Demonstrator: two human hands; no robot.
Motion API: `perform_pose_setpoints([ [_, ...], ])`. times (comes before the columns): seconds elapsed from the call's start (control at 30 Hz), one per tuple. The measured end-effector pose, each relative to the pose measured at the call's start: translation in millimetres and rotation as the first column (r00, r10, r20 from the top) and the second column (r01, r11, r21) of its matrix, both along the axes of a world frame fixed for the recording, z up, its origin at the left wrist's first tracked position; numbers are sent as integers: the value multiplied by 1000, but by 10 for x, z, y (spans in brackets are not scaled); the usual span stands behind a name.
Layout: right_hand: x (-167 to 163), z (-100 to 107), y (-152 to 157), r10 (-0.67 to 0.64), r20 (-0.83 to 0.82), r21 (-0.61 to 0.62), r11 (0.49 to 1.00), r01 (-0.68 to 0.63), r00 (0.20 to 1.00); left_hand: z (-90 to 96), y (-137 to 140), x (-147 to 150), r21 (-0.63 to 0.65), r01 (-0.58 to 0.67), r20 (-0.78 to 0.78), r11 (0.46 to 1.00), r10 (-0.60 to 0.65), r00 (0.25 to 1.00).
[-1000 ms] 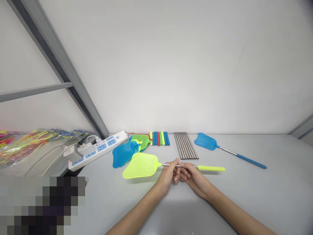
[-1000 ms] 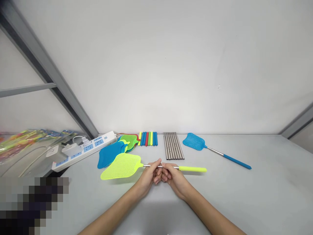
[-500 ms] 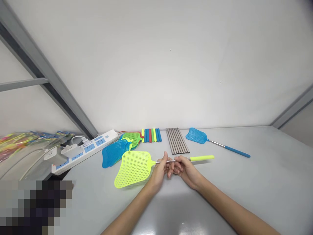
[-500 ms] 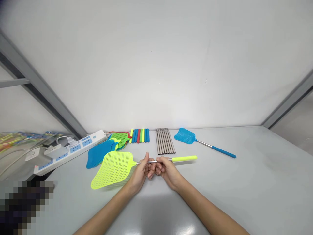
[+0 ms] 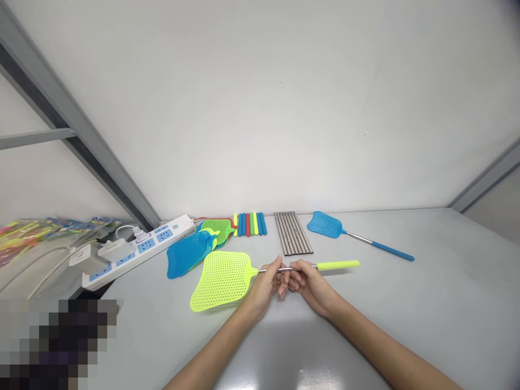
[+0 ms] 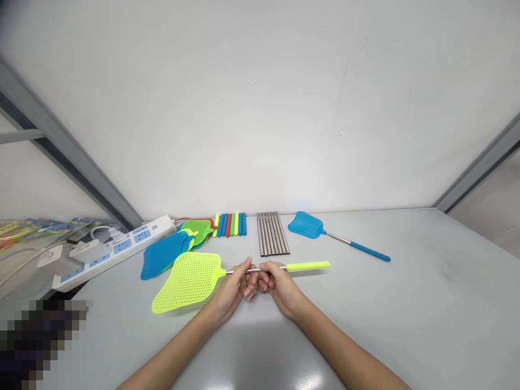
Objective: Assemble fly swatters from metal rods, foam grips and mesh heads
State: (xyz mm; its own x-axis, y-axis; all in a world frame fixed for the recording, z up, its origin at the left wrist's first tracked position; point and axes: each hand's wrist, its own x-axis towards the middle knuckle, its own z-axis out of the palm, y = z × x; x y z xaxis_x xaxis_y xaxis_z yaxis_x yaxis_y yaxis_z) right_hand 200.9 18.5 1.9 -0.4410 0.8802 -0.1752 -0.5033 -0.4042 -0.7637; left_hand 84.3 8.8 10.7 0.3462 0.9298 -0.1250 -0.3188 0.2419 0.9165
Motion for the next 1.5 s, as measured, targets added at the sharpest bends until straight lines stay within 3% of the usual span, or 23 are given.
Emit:
perform_pose_setpoints([
  [0.23, 48, 66, 1, -28, 64, -27, 999, 30, 998, -18, 13, -44, -47, 51, 31, 998, -50, 998],
  [0.53, 34, 47, 1, -44, 38, -62, 997, 46, 998, -65, 14, -45, 23, 65, -9, 998, -65, 998],
  [0.8, 59, 38, 29, 69, -16, -87, 994, -70, 998, -49, 12, -36, 94, 66, -60, 993, -60, 996],
  [1.0, 53, 15, 47, 59, -31, -85, 995, -62, 998, -26, -11, -49, 116, 3, -86, 993, 7, 996],
  [1.17, 51, -3, 53, 77, -20, -47, 996, -78, 997, -3, -16, -38, 131, 8, -16, 991, -6, 1000],
  [1.5, 66, -7, 51, 84, -19, -59, 995, -85, 996, -30, -15, -42, 139, 19, -26, 990, -16, 1000],
])
